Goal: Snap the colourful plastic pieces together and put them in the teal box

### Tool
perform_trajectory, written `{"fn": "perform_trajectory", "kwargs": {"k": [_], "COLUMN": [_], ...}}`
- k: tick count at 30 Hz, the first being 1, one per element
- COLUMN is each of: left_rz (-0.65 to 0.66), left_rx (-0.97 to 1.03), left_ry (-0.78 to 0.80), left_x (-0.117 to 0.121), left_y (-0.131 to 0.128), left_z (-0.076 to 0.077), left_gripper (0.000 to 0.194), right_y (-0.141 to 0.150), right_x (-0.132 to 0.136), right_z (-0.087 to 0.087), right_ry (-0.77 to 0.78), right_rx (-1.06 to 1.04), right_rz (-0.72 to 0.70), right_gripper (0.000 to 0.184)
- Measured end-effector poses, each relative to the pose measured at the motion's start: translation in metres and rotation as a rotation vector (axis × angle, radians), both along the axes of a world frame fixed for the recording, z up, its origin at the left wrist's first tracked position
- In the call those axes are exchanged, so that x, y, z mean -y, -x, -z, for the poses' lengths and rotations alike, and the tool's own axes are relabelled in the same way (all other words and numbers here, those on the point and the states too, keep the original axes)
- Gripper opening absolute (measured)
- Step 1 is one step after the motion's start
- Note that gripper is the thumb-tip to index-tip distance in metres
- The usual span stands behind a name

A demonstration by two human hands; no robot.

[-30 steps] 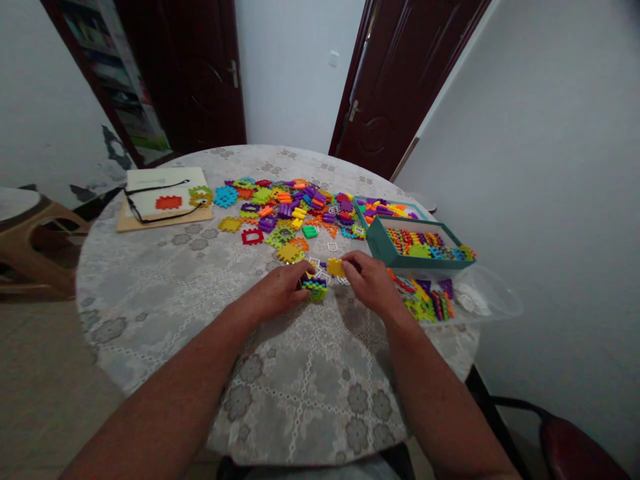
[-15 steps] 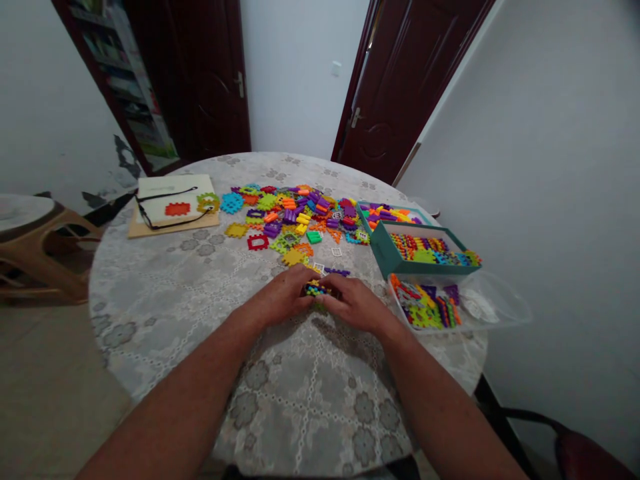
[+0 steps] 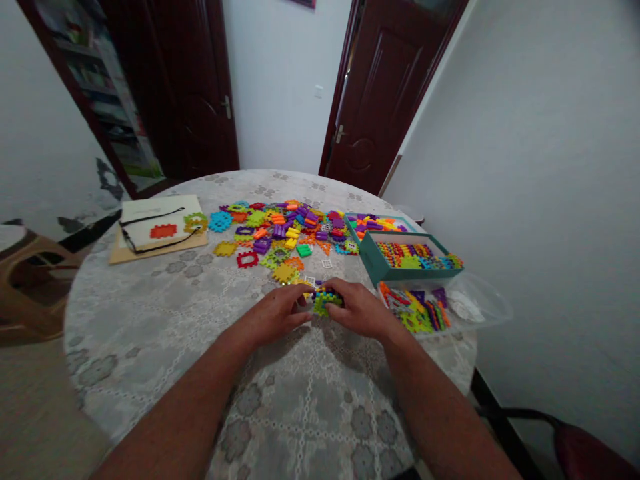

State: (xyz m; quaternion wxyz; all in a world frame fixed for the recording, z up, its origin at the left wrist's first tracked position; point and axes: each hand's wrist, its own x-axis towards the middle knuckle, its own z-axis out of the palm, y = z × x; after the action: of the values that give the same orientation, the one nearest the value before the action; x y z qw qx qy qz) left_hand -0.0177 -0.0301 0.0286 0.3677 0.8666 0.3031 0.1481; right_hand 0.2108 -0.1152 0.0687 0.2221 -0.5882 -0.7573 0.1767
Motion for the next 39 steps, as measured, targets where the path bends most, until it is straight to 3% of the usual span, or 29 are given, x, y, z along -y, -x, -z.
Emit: {"fn": "perform_trajectory", "kwargs": {"k": [5,8,11,14,17,21,25,29,34,36,39], "left_rz": [-0.022,-0.031,-0.099,-0.236,-0.386,-0.467,-0.425,-0.389,-0.386,-0.373,-0.337], "left_rx": [-0.014,-0.010,0.014,0.041,0.049,0.027,-0.009,-0.028,-0.047,-0.072,-0.107], "left_ry": [-0.032,-0.074,-0.127,-0.215,-0.276,-0.283,-0.364,-0.448,-0.448,-0.445,-0.437], "left_x": [-0.004,-0.004,-0.005,-0.009,-0.015,-0.020,-0.020,-0.020,-0.021,-0.020,-0.018], "left_y": [0.000,0.000,0.000,0.001,0.005,0.007,0.005,0.004,0.003,0.002,0.000], "left_z": [0.006,0.005,0.003,0.002,0.003,0.007,0.014,0.020,0.024,0.026,0.026], "left_gripper": [0.046,0.037,0.033,0.029,0.025,0.026,0.025,0.024,0.027,0.029,0.033], "right_y": [-0.048,-0.088,-0.126,-0.156,-0.176,-0.187,-0.172,-0.122,-0.042,-0.020,0.000], "right_x": [-0.003,-0.008,-0.013,-0.019,-0.023,-0.022,-0.012,-0.001,0.004,-0.002,-0.015], "right_z": [-0.022,-0.029,-0.028,-0.020,-0.006,0.009,0.006,-0.008,-0.004,0.006,0.022], "right_ry": [-0.280,-0.436,-0.508,-0.457,-0.315,-0.183,-0.388,-0.541,-0.267,-0.166,-0.103], "right_rx": [-0.076,-0.015,0.104,0.245,0.380,0.494,0.518,0.371,0.234,0.279,0.388], "right_rz": [0.346,0.622,0.813,0.891,0.883,0.917,0.919,0.619,0.215,0.169,0.211], "right_gripper": [0.036,0.041,0.048,0.053,0.051,0.042,0.038,0.030,0.027,0.029,0.034]}}
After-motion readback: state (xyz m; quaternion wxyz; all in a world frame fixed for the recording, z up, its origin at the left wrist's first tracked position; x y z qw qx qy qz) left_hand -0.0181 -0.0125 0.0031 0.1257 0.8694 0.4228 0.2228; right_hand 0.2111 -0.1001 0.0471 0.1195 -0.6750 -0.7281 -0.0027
